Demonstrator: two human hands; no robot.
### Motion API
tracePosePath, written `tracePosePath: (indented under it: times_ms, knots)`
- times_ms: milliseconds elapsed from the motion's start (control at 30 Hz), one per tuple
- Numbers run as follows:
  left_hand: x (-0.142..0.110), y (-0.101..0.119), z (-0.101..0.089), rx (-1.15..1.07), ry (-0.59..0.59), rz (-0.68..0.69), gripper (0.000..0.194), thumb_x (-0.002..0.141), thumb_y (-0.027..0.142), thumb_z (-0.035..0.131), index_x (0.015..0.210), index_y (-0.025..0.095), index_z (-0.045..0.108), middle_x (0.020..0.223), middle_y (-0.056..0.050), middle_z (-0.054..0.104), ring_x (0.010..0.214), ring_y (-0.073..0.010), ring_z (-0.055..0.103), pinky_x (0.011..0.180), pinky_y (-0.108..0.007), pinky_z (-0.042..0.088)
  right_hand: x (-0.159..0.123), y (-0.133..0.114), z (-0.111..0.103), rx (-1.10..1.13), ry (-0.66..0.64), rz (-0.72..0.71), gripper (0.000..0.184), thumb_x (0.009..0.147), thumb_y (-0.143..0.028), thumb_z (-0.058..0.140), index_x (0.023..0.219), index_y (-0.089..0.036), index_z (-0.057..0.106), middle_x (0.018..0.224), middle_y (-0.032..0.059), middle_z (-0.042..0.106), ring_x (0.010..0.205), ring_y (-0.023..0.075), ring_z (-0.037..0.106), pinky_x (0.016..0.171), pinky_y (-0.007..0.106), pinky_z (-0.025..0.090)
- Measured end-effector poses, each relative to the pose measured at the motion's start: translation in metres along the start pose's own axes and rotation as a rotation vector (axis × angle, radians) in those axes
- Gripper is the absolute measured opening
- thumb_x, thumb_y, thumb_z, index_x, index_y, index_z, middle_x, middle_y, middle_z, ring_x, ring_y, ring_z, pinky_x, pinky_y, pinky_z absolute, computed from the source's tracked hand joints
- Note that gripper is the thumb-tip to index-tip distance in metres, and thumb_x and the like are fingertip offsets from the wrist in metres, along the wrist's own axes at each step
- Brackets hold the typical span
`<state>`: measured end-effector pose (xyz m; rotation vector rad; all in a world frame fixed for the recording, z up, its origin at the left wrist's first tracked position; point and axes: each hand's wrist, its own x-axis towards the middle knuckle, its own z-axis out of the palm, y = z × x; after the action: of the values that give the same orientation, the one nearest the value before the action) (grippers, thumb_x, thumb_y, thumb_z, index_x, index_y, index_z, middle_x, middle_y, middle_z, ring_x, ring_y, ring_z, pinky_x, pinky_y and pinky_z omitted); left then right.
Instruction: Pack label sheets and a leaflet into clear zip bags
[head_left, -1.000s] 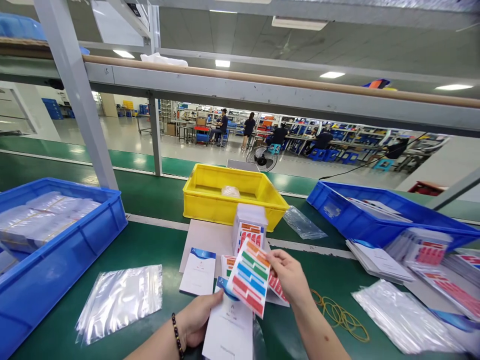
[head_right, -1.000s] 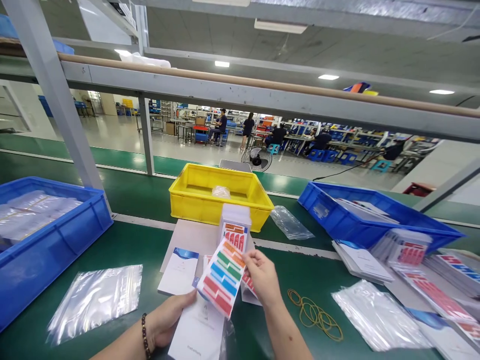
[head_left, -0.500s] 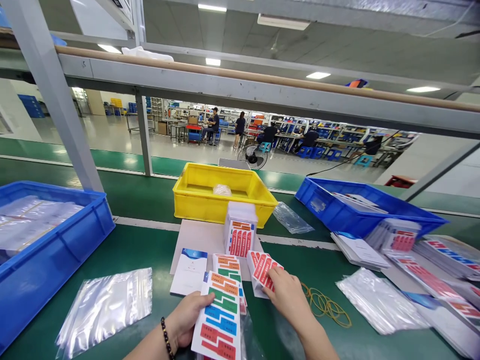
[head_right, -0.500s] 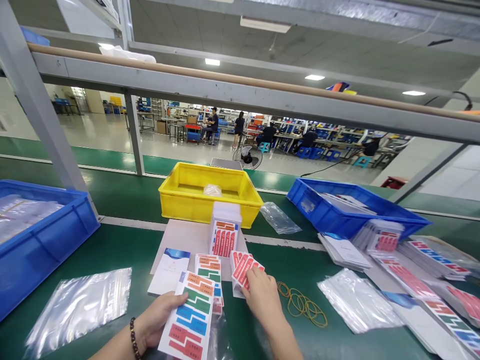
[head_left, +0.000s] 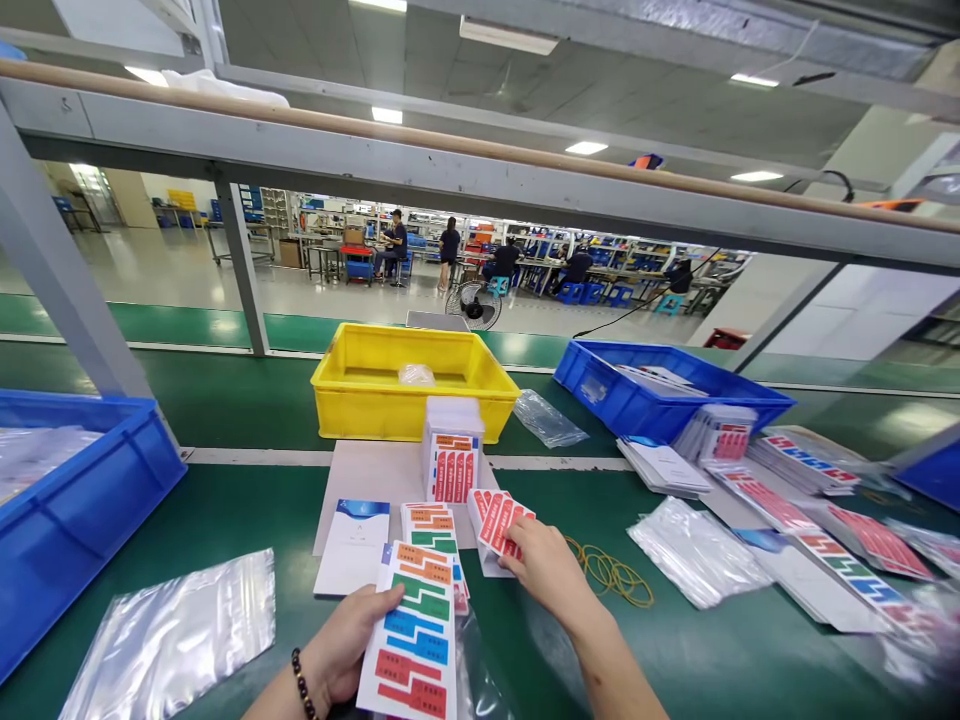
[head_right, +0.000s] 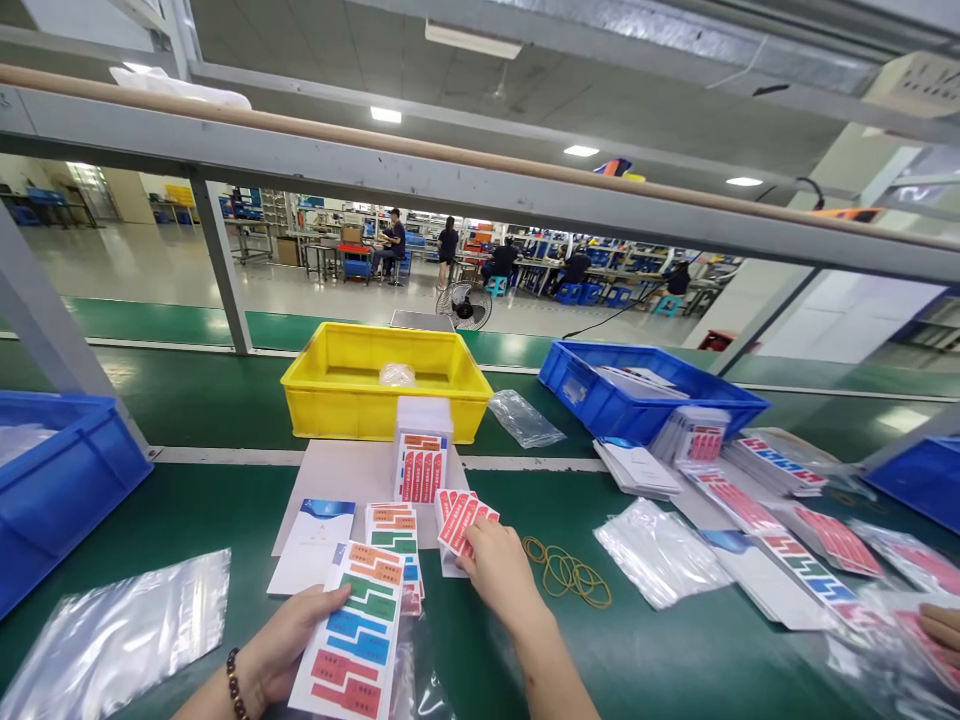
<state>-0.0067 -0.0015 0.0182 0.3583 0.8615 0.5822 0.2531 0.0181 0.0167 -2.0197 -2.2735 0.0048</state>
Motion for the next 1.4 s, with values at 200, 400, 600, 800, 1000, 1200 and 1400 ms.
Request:
tracePosePath:
  times_ms: [200,400,600,800,1000,1200,1400]
  knots:
    - [0.0048,-0.0028,-0.0053,-0.014,-0.068,0.024,0.029,0.073,0.023,0.064,0.092,0.003,0.057,0.083,-0.018,0.070,0.077,-0.0276,0.067,0.077,-0.038,0.050,0.0012,0.0009,0.0007,-0.001,0.000,0.011,0.005,0.073,-0.021,0.059,0.075,-0.017,0.058,0.085,0.0054,0.062,0.083,0.0217,0.056,0.068,0.029,0.034]
    - [0.0015,-0.0016,-0.0029,-0.014,-0.091,0.010,0.027,0.074,0.023,0.064,0.091,0.002,0.060,0.082,-0.018,0.070,0.076,-0.0274,0.067,0.076,-0.037,0.050,0.0026,0.0032,-0.0021,0.001,-0.018,0.002,0.006,0.074,-0.024,0.060,0.072,-0.018,0.058,0.082,0.0033,0.063,0.080,0.0200,0.057,0.066,0.028,0.034]
    - [-0.0002,-0.0007,-0.0003,-0.001,-0.081,0.011,0.024,0.076,0.022,0.061,0.090,0.003,0.060,0.081,-0.017,0.071,0.076,-0.0268,0.068,0.075,-0.037,0.051,0.0012,-0.0019,-0.0034,-0.024,-0.010,0.011,0.008,0.073,-0.024,0.060,0.075,-0.017,0.059,0.085,0.0058,0.063,0.081,0.0209,0.056,0.068,0.029,0.034]
    - [0.0034,-0.0026,-0.0066,0.004,-0.091,0.016,0.029,0.073,0.025,0.065,0.092,0.002,0.059,0.084,-0.019,0.070,0.079,-0.0285,0.067,0.078,-0.039,0.050,0.0015,-0.0029,-0.0040,-0.038,-0.019,-0.001,0.006,0.075,-0.022,0.059,0.073,-0.017,0.061,0.082,0.0054,0.063,0.079,0.0201,0.057,0.067,0.029,0.034]
    - [0.0033,-0.0009,-0.0070,0.002,-0.082,-0.006,0.032,0.070,0.027,0.069,0.090,0.004,0.058,0.084,-0.018,0.070,0.079,-0.0290,0.067,0.078,-0.040,0.049,0.0023,0.0011,-0.0054,-0.035,-0.022,-0.019,0.010,0.076,-0.025,0.059,0.070,-0.017,0.063,0.078,0.0044,0.064,0.074,0.0186,0.058,0.065,0.027,0.034]
    - [-0.0030,0.0025,0.0005,0.007,-0.052,-0.010,0.033,0.068,0.026,0.070,0.090,0.005,0.057,0.082,-0.017,0.071,0.076,-0.0276,0.068,0.074,-0.037,0.051,0.0009,0.0003,-0.0031,-0.053,0.014,-0.053,0.025,0.082,-0.015,0.045,0.063,-0.017,0.062,0.071,0.0057,0.064,0.067,0.0169,0.058,0.060,0.026,0.032]
    - [0.0000,0.0008,-0.0010,0.001,-0.023,0.012,0.034,0.069,0.025,0.069,0.092,0.004,0.056,0.079,-0.018,0.071,0.075,-0.0291,0.067,0.074,-0.038,0.051,0.0024,0.0029,0.0011,-0.045,0.116,-0.001,0.024,0.080,-0.011,0.044,0.064,-0.015,0.061,0.064,0.0066,0.063,0.060,0.0179,0.058,0.058,0.027,0.034]
